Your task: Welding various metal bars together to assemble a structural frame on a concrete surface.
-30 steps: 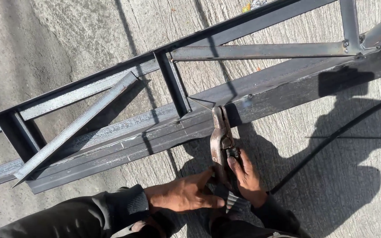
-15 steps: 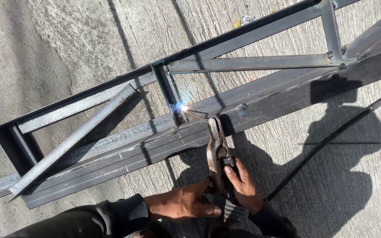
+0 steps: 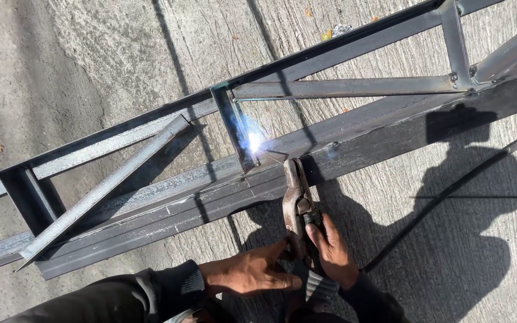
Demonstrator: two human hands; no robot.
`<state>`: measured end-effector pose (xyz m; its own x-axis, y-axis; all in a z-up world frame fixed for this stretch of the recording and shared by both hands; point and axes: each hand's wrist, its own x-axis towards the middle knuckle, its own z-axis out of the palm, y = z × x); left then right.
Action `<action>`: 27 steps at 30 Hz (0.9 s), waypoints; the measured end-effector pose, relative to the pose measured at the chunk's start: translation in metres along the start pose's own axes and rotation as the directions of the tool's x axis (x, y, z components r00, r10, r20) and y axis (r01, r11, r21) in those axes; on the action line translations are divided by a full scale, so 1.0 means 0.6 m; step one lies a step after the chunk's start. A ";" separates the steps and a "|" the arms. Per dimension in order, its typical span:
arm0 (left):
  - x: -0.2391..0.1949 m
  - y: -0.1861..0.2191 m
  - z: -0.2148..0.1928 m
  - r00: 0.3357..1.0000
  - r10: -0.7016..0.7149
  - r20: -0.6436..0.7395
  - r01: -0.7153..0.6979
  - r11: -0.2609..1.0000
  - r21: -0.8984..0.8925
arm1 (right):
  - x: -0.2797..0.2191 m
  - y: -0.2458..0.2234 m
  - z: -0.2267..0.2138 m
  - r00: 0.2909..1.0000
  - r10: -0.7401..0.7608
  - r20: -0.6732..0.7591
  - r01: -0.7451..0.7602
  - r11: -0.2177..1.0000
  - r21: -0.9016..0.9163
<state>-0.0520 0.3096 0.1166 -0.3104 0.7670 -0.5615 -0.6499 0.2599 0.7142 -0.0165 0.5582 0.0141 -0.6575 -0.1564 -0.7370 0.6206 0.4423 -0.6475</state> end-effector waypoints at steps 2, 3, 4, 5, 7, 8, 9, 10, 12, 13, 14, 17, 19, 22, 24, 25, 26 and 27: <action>0.001 -0.004 0.001 1.000 -0.028 -0.008 0.028 0.999 0.020 | 0.018 0.087 0.004 0.996 -0.079 -0.029 0.079 0.997 -0.013; 0.003 -0.005 0.002 0.998 -0.054 -0.015 0.055 0.998 0.040 | 0.027 0.130 0.006 0.986 -0.157 -0.059 0.156 0.987 -0.030; 0.004 -0.010 0.001 0.998 -0.055 -0.015 0.055 0.998 0.041 | 0.025 0.105 0.005 0.986 -0.158 -0.059 0.157 0.987 -0.029; 0.006 -0.015 0.002 1.000 -0.014 -0.004 0.014 1.000 -0.007 | 0.022 0.080 0.004 0.992 -0.124 -0.033 0.123 0.992 -0.007; 0.005 -0.015 0.002 1.000 0.027 0.006 -0.026 0.998 -0.054 | 0.020 0.055 0.003 0.996 -0.090 -0.007 0.090 0.996 0.015; 0.003 -0.010 0.001 1.000 0.018 0.006 -0.018 1.000 -0.008 | 0.021 0.054 0.003 0.993 -0.121 -0.007 0.121 0.992 0.020; 0.001 -0.005 0.000 1.000 0.011 0.005 -0.011 0.999 0.040 | 0.023 0.053 0.004 0.988 -0.154 -0.007 0.154 0.988 0.025; 0.003 -0.010 0.000 1.000 0.011 0.005 -0.011 0.999 0.043 | 0.020 0.044 0.002 0.988 -0.156 -0.009 0.156 0.987 0.026; 0.005 -0.020 0.003 0.999 0.034 0.004 -0.034 0.999 0.002 | 0.009 0.027 -0.001 0.999 0.034 0.011 -0.033 0.999 -0.039; 0.005 -0.020 0.002 0.999 0.034 0.003 -0.034 0.999 0.004 | 0.017 0.041 0.000 0.999 0.032 0.012 -0.031 0.999 -0.038; 0.005 -0.019 0.001 0.999 0.040 -0.001 -0.040 0.999 0.004 | 0.026 0.054 0.002 0.999 -0.042 0.013 0.042 0.999 -0.003; 0.006 -0.017 0.001 1.000 0.016 -0.010 -0.016 0.999 0.029 | 0.017 0.025 0.000 0.999 -0.039 0.014 0.038 0.999 0.029; 0.006 -0.014 -0.001 1.000 -0.014 -0.016 0.015 0.998 0.055 | 0.013 0.010 -0.002 0.999 0.035 0.015 -0.036 0.999 0.026; 0.007 -0.013 -0.003 1.000 -0.003 0.006 0.003 0.998 0.064 | 0.016 0.013 -0.003 0.997 -0.065 0.035 0.063 0.996 0.057; 0.008 -0.017 -0.002 1.000 -0.017 0.011 0.016 0.999 0.041 | 0.008 -0.005 -0.004 0.999 0.020 0.033 -0.022 0.997 0.074; 0.010 -0.021 -0.002 1.000 -0.015 0.009 0.014 0.999 0.042 | 0.011 0.005 -0.004 0.999 0.017 0.033 -0.020 0.997 0.072; 0.011 -0.024 -0.002 1.000 -0.001 0.005 0.001 0.998 0.056 | 0.014 0.014 -0.004 1.000 0.000 0.021 -0.001 0.999 0.042; 0.012 -0.028 -0.001 1.000 0.012 0.002 -0.012 0.998 0.069 | 0.016 0.023 -0.004 1.000 -0.015 0.011 0.015 1.000 0.012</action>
<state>-0.0437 0.3106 0.1003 -0.3173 0.7711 -0.5520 -0.5969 0.2899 0.7481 -0.0153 0.5647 -0.0016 -0.6625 -0.1726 -0.7289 0.6154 0.4295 -0.6610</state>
